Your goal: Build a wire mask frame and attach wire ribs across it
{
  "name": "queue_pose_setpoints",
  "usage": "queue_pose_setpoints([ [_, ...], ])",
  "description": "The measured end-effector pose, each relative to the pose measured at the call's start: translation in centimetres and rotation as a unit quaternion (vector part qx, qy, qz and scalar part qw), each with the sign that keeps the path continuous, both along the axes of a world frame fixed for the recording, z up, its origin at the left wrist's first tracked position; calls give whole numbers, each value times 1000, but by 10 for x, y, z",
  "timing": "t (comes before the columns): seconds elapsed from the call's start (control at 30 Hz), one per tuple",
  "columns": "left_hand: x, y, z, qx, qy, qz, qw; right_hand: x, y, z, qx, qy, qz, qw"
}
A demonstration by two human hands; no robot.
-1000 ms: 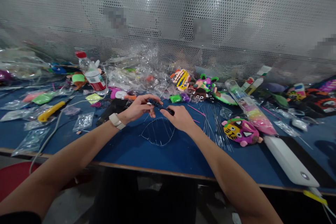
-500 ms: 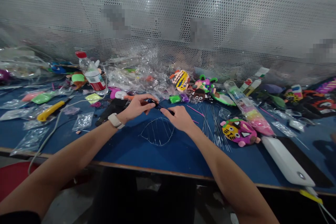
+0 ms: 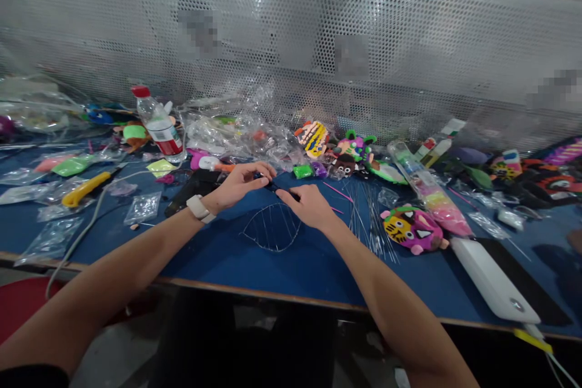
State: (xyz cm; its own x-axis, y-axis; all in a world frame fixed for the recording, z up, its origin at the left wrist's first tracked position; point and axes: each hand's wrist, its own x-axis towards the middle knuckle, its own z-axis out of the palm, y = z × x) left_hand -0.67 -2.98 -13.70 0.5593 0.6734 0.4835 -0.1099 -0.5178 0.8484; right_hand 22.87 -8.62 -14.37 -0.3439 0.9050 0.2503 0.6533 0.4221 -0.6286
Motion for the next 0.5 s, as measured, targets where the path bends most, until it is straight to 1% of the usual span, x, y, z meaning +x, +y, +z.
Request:
queue_pose_setpoints([
  [0.13,2,1,-3,30,7,45,999,-1,-1,2,-2,5,1,1000],
  [0.27,3,-3,0,88,21,61,994,-1,-1,1,-7,15,0,1000],
  [0.4,4,-9,2,159,63,110,979,-1,0,0,-1,0,-8,1000],
  [0.5,6,-12,0,196,72,130,969,0,1,-1,-2,-4,-15,1000],
])
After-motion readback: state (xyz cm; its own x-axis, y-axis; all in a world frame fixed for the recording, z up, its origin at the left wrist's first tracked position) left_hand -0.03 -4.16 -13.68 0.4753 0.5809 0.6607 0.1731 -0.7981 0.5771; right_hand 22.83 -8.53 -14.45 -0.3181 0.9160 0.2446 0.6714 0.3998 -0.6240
